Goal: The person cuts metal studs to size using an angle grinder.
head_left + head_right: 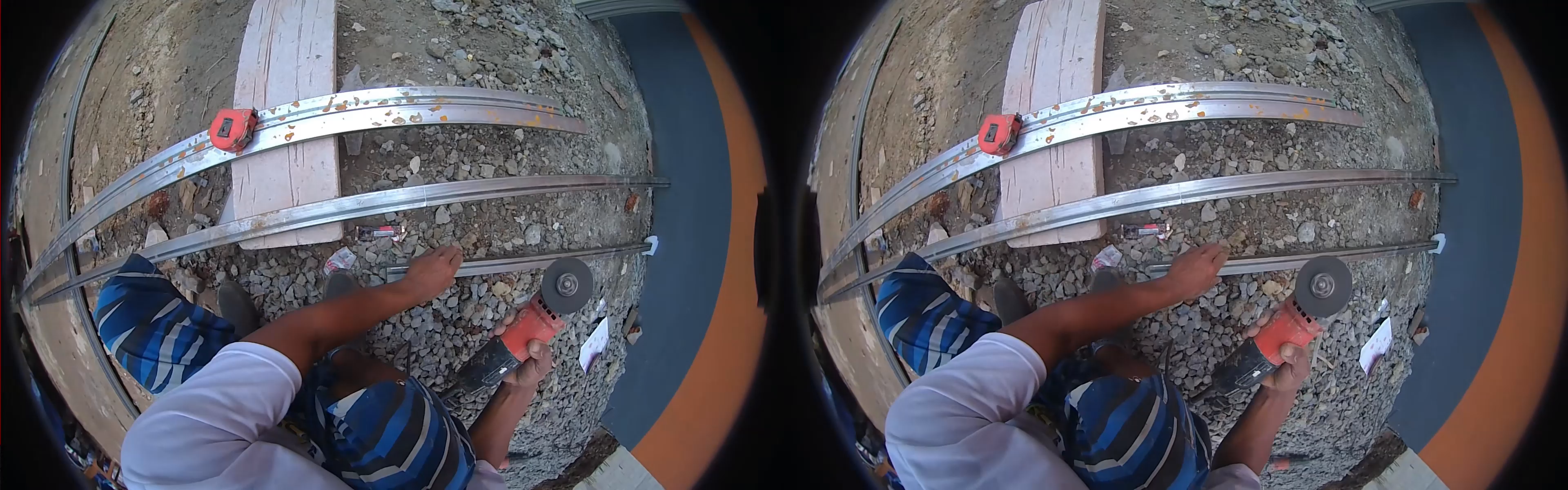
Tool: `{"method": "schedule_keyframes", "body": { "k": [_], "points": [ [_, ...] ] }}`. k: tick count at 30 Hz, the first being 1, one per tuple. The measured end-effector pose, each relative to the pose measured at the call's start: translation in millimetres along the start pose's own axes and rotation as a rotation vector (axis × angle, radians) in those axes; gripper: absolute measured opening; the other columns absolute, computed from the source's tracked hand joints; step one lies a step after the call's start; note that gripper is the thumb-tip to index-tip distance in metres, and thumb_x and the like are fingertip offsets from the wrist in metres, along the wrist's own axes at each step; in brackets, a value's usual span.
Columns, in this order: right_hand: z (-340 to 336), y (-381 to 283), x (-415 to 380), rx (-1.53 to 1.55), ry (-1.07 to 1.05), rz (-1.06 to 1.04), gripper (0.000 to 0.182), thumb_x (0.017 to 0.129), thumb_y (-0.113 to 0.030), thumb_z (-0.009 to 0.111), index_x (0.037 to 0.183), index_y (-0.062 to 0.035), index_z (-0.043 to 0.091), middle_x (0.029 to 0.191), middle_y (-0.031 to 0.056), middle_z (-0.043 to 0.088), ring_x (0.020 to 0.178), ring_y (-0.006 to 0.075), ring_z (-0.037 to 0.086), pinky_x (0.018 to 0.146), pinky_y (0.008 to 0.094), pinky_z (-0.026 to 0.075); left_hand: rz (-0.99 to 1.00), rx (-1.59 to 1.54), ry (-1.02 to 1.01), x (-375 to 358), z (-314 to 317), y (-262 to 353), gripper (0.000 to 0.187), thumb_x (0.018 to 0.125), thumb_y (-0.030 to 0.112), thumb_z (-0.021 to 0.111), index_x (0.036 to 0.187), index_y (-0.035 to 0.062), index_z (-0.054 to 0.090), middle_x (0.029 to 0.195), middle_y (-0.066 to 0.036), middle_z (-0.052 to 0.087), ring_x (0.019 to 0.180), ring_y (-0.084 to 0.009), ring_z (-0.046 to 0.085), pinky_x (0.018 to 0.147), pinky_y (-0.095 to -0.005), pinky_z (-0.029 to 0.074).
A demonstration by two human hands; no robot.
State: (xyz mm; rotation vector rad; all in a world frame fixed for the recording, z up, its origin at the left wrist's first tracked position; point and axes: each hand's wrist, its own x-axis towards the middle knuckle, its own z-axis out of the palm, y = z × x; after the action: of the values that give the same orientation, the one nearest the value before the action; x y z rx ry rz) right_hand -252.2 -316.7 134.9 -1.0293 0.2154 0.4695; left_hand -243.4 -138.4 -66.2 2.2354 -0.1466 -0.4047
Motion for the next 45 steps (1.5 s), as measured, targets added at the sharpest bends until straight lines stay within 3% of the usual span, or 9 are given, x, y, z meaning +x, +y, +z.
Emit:
{"method": "schedule_keyframes", "body": {
  "k": [2, 7, 9, 11, 15, 17, 20, 26, 45],
  "points": [
    [3, 2, 17, -0.126, 0.027, 0.101, 0.072, 0.075, -0.025, 0.076, 0.132, 0.0066, 0.045, 0.104, 0.0205, 0.063, 0.085, 0.0310, 0.070, 0.076, 0.0428, 0.061, 0.287, 0.182, 0.411, -18, 7, -4, 0.045, 0.086, 0.022, 0.073, 0.123, 0.0026, 0.056, 0.119, -0.013, 0.063, 0.103, -0.0343, 0.067, 0.092, -0.0428, 0.054],
    [22, 1, 56, -0.261, -0.024, 0.227, 0.074, 0.067, -0.024, 0.079, 0.127, 0.0074, 0.052, 0.099, 0.0196, 0.068, 0.083, 0.0302, 0.072, 0.074, 0.0376, 0.060, 0.239, -0.120, 0.459, -89, -59, -33, 0.028, 0.082, 0.010, 0.076, 0.108, 0.0064, 0.066, 0.108, -0.008, 0.065, 0.101, -0.0294, 0.065, 0.090, -0.0451, 0.050],
    [25, 1, 73, -0.501, -0.111, 0.363, 0.070, 0.065, -0.026, 0.082, 0.123, 0.0059, 0.056, 0.096, 0.0164, 0.069, 0.082, 0.0262, 0.072, 0.075, 0.0370, 0.059, 0.244, -0.046, 0.610, -99, -102, -41, 0.020, 0.085, 0.012, 0.072, 0.103, 0.0071, 0.067, 0.107, -0.010, 0.064, 0.099, -0.0298, 0.063, 0.083, -0.0412, 0.050],
    [31, 7, 87, -0.531, -0.136, 0.373, 0.063, 0.068, -0.024, 0.083, 0.119, 0.0042, 0.059, 0.094, 0.0129, 0.070, 0.082, 0.0225, 0.072, 0.076, 0.0352, 0.059, 0.287, 0.047, 0.787, -91, -149, -40, 0.028, 0.080, 0.013, 0.079, 0.103, 0.0059, 0.066, 0.103, -0.010, 0.065, 0.097, -0.0298, 0.063, 0.086, -0.0431, 0.048],
    [36, 17, 105, -0.622, -0.166, 0.495, 0.050, 0.074, -0.016, 0.081, 0.115, 0.0031, 0.060, 0.092, 0.0112, 0.070, 0.080, 0.0203, 0.071, 0.076, 0.0336, 0.058, 0.103, 0.243, 0.725, -84, -203, -60, 0.036, 0.083, 0.029, 0.079, 0.107, 0.0055, 0.064, 0.100, -0.010, 0.066, 0.098, -0.0306, 0.062, 0.091, -0.0438, 0.045],
    [37, 23, 113, -0.656, -0.175, 0.530, 0.051, 0.074, -0.018, 0.082, 0.115, 0.0023, 0.060, 0.090, 0.0106, 0.070, 0.080, 0.0195, 0.071, 0.075, 0.0330, 0.058, 0.063, 0.352, 0.408, -83, -203, -83, 0.048, 0.086, 0.045, 0.075, 0.110, 0.0053, 0.063, 0.096, -0.010, 0.066, 0.099, -0.0306, 0.061, 0.097, -0.0448, 0.042],
    [34, 28, 121, -0.690, -0.189, 0.564, 0.050, 0.075, -0.019, 0.081, 0.115, 0.0010, 0.060, 0.089, 0.0099, 0.070, 0.079, 0.0184, 0.070, 0.073, 0.0317, 0.057, -0.001, 0.379, 0.342, -78, -197, -84, 0.051, 0.088, 0.051, 0.071, 0.110, 0.0054, 0.063, 0.093, -0.011, 0.065, 0.099, -0.0299, 0.060, 0.102, -0.0459, 0.040],
    [40, 31, 128, -0.758, -0.184, 0.536, 0.047, 0.075, -0.018, 0.080, 0.114, -0.0003, 0.059, 0.089, 0.0080, 0.069, 0.077, 0.0166, 0.068, 0.074, 0.0301, 0.054, 0.036, 0.486, 0.374, -77, -197, -86, 0.050, 0.088, 0.052, 0.071, 0.106, 0.0059, 0.062, 0.091, -0.011, 0.065, 0.097, -0.0299, 0.061, 0.109, -0.0482, 0.037],
    [38, 34, 130, -0.850, -0.174, 0.504, 0.041, 0.074, -0.018, 0.081, 0.107, -0.0014, 0.063, 0.088, 0.0031, 0.066, 0.077, 0.0122, 0.063, 0.073, 0.0283, 0.052, 0.020, 0.445, 0.364, -76, -198, -85, 0.049, 0.086, 0.049, 0.074, 0.104, 0.0053, 0.061, 0.091, -0.012, 0.065, 0.099, -0.0310, 0.061, 0.110, -0.0482, 0.036]
  ]
}}
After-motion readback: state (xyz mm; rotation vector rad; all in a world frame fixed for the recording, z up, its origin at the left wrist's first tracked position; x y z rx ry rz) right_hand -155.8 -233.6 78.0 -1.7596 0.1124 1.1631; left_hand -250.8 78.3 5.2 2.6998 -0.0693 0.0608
